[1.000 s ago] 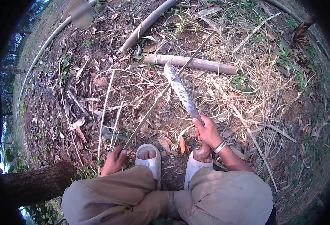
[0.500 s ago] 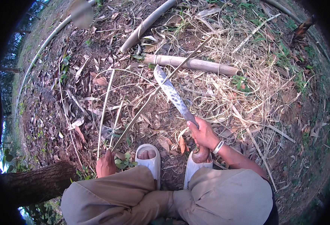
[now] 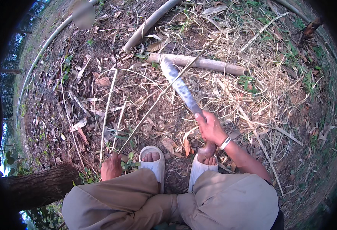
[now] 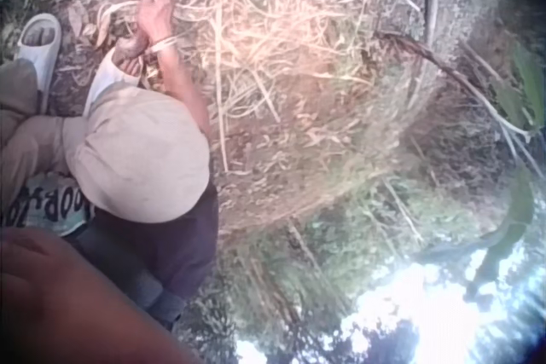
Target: The person sits on the ground and uses a machete to split a long bamboo stick into thin strips. They repeatedly position the stick and strike it with the blade to separate the fibers, then set the finished strips aside.
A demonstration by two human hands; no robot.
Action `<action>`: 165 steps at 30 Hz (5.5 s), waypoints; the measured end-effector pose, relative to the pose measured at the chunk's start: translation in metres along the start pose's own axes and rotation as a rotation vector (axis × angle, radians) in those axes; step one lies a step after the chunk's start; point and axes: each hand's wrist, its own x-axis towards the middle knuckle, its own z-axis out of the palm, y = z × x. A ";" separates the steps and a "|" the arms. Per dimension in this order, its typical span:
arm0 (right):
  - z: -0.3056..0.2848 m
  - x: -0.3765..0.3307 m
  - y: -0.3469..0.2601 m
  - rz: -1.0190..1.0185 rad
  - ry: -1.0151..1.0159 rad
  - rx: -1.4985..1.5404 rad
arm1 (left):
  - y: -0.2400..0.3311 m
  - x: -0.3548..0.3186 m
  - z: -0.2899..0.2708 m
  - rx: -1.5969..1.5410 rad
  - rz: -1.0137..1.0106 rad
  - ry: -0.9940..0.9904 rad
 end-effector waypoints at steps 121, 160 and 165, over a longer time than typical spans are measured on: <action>0.043 0.031 -0.014 0.079 -0.261 0.095 | -0.036 0.056 0.021 0.159 0.189 0.137; -0.011 0.029 -0.016 0.194 -0.115 0.402 | 0.027 0.067 0.011 -0.011 0.213 0.020; 0.029 0.019 -0.019 0.124 -0.285 0.206 | 0.042 0.071 0.012 -0.007 0.184 -0.027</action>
